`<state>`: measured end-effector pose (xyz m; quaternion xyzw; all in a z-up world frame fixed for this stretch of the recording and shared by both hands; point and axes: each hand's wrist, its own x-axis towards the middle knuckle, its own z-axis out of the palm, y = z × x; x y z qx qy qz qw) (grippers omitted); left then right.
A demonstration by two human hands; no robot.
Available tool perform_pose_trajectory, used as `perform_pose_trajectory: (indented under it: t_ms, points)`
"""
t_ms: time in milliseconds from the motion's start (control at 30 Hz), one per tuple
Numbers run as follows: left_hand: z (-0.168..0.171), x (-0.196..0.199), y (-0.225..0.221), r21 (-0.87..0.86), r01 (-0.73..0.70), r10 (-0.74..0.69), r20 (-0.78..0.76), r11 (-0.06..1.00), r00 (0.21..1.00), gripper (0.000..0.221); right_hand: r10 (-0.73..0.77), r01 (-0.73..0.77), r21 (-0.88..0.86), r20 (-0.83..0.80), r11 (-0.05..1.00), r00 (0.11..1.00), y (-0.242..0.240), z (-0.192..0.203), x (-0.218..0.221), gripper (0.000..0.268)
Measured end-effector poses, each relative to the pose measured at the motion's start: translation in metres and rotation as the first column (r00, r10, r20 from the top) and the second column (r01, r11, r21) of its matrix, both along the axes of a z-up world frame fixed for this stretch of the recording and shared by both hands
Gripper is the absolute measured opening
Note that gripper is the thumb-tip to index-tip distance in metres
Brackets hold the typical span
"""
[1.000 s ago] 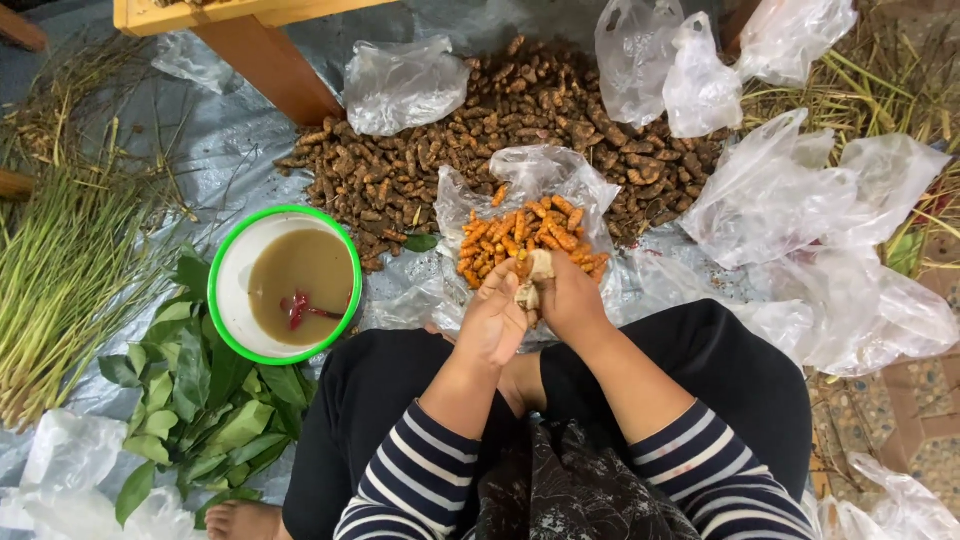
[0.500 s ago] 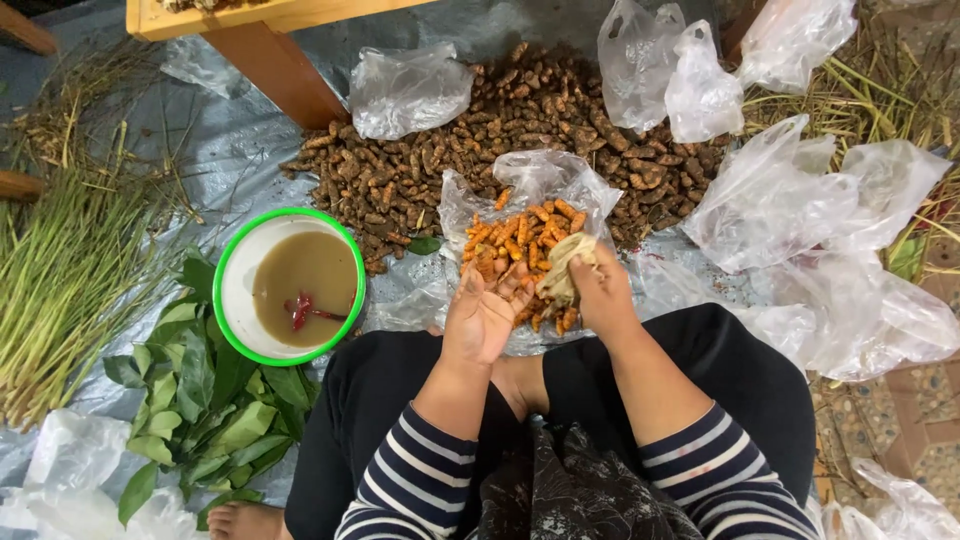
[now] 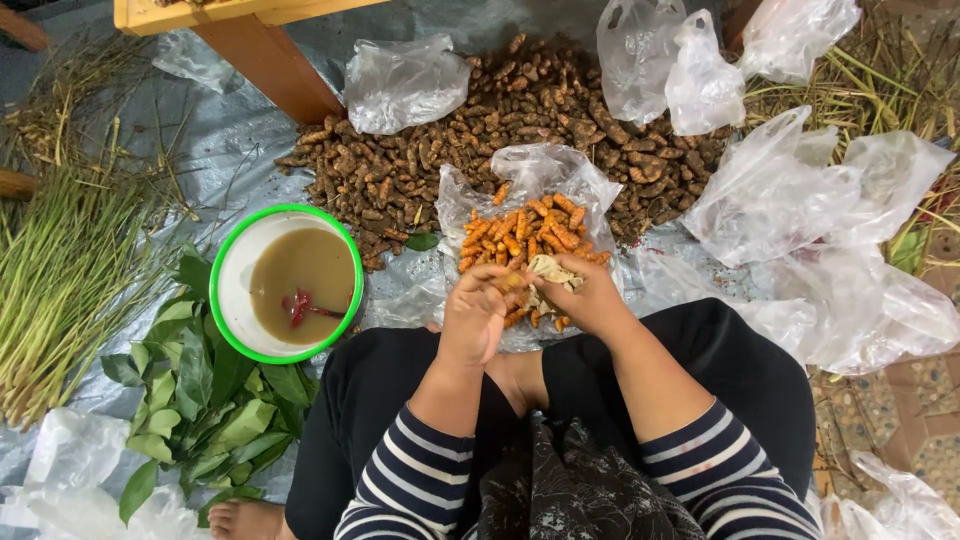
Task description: Cleaning turmeric roots by rubbing them with a cloth to remove soil and debris.
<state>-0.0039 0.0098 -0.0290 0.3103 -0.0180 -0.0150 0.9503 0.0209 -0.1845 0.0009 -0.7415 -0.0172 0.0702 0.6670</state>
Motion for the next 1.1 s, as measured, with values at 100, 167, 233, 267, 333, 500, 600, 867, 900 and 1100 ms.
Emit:
perform_pose_trajectory:
  t_ms: [100,167,233,267,333,500,600,867,900,1100]
  points:
    - [0.034,-0.005,-0.009,0.095,-0.027,0.019,0.078,0.995,0.997,0.039,-0.004,0.005,0.029,-0.040,1.000,0.999,-0.003,0.006,-0.001,0.023]
    - [0.047,-0.004,-0.010,0.056,-0.047,0.041,0.097,0.997,0.994,0.038,-0.051,0.052,0.023,-0.032,0.998,0.998,-0.003,-0.006,0.000,0.030]
    - [0.055,-0.004,-0.008,0.018,-0.062,0.060,0.115,0.998,0.992,0.037,-0.102,0.102,0.019,-0.025,0.995,0.994,-0.004,0.000,0.000,0.037]
    - [0.057,-0.006,-0.006,0.043,-0.100,0.091,0.166,0.994,0.982,0.036,-0.157,0.157,0.020,0.032,0.987,0.987,-0.004,0.012,0.000,0.039]
    - [0.065,-0.008,-0.005,0.067,-0.138,0.120,0.217,0.988,0.969,0.034,-0.213,0.212,0.025,0.087,0.977,0.973,-0.004,0.035,0.000,0.040]
    - [0.080,-0.012,-0.007,0.023,-0.139,0.127,0.282,0.990,0.951,0.035,0.087,-0.092,0.008,0.252,0.996,0.964,-0.004,0.050,-0.005,0.030]
    - [0.083,-0.014,-0.008,0.045,-0.145,0.123,0.322,0.988,0.939,0.033,0.154,-0.171,0.024,0.328,0.985,0.932,-0.006,0.044,-0.003,0.012]
    - [0.089,-0.017,-0.010,0.102,-0.098,0.049,0.405,0.990,0.913,0.027,0.002,-0.038,0.092,0.361,0.995,0.932,0.003,0.053,-0.009,0.012]
    - [0.089,-0.017,-0.010,0.120,-0.094,0.034,0.427,0.988,0.904,0.025,-0.003,-0.035,0.097,0.366,0.995,0.931,0.004,0.052,-0.010,0.012]
    - [0.103,-0.017,-0.012,0.205,-0.100,-0.013,0.488,0.974,0.873,0.023,0.009,-0.046,0.101,0.337,0.994,0.941,0.001,0.054,-0.011,0.009]
